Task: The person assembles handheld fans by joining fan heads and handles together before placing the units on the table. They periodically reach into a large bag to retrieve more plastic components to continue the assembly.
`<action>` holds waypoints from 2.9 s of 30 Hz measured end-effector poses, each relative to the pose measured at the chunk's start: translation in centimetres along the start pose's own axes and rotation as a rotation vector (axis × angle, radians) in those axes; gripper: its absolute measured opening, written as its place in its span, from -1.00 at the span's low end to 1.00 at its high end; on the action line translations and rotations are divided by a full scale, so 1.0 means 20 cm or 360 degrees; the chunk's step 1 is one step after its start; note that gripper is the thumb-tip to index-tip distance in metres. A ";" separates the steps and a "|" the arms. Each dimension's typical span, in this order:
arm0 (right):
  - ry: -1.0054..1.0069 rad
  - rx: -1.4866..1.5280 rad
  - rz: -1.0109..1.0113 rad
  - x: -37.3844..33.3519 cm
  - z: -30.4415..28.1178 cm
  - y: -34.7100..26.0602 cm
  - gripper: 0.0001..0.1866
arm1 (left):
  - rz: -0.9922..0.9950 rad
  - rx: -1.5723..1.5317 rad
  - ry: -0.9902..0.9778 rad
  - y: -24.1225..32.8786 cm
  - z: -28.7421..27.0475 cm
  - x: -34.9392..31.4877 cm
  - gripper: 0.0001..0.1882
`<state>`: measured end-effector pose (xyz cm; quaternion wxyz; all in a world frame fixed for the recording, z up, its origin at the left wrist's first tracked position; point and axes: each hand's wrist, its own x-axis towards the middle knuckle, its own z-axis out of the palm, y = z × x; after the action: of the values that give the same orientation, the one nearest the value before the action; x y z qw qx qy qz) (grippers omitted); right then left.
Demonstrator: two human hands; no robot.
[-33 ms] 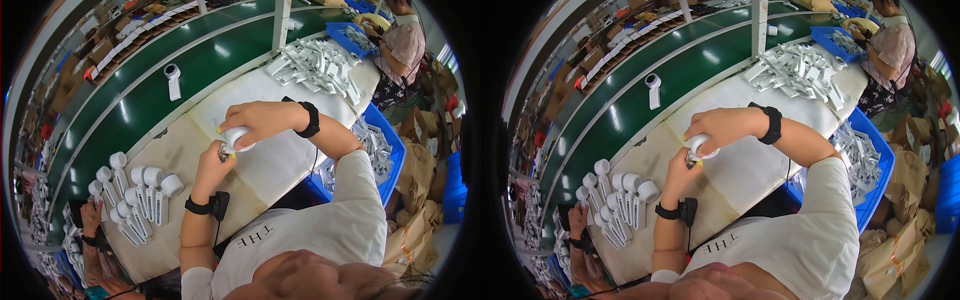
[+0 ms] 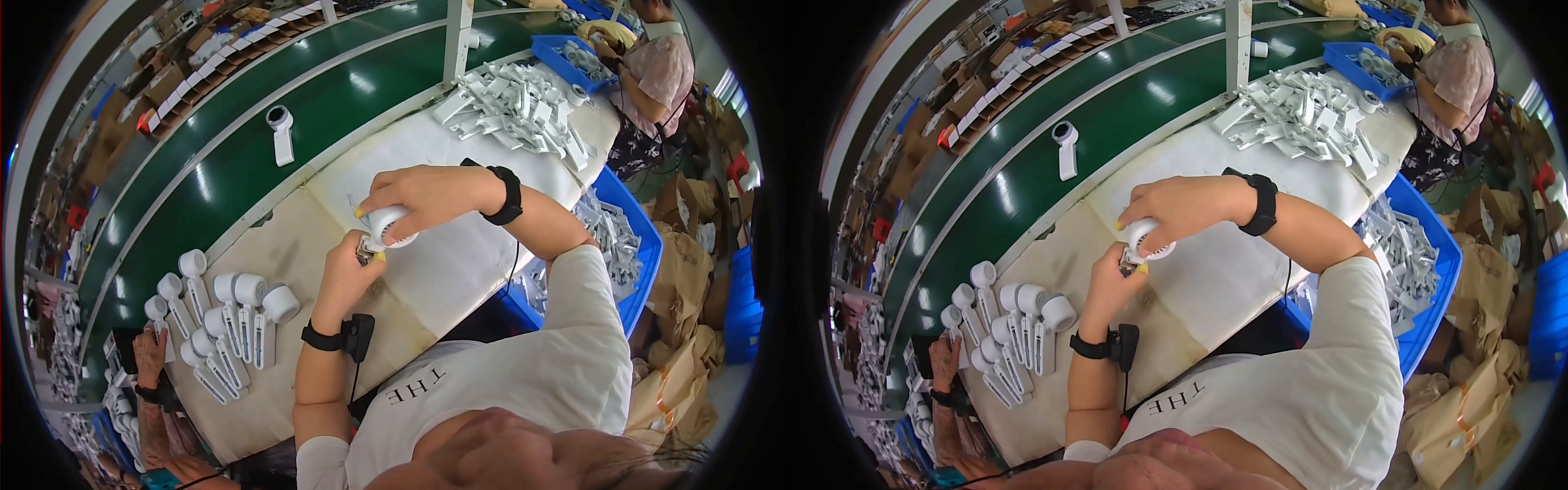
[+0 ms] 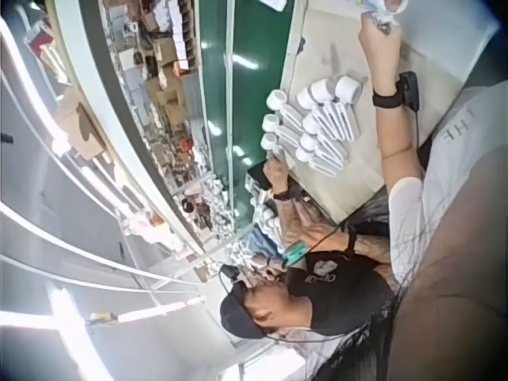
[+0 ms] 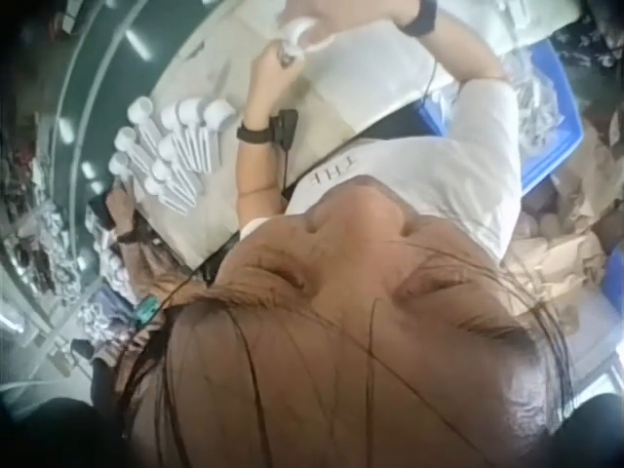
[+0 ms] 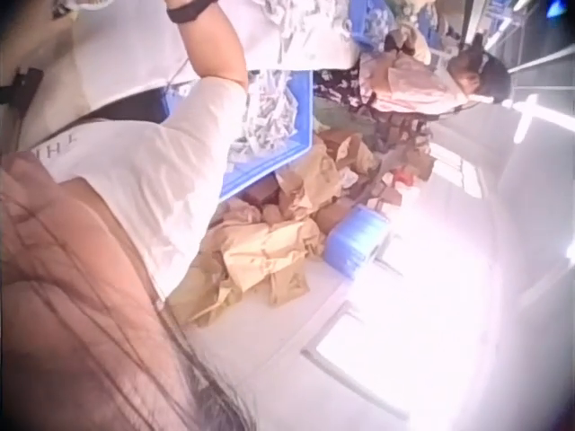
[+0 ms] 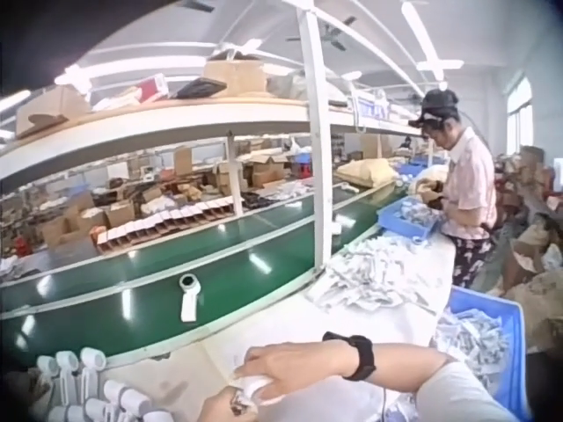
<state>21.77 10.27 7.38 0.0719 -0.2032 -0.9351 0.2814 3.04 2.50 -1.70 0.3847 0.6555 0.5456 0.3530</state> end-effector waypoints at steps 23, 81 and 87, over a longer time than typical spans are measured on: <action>0.0735 -0.1326 0.1087 -0.42 -0.06 0.93 -0.57 | 0.0074 -0.1589 0.0000 -0.08 -0.01 0.07 -0.65; 0.0836 0.1247 0.0243 0.24 0.42 -0.09 -0.63 | 0.0558 -0.1696 0.0967 -0.04 -0.15 -0.04 -0.68; 0.1116 0.0912 0.0168 0.20 0.49 -0.17 -0.66 | 0.0682 -0.1881 0.0855 0.04 -0.12 -0.04 -0.69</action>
<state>14.52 4.62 1.24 0.4231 -0.3054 -0.7271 0.4462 1.10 1.99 0.12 0.4510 0.3185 0.1960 0.8104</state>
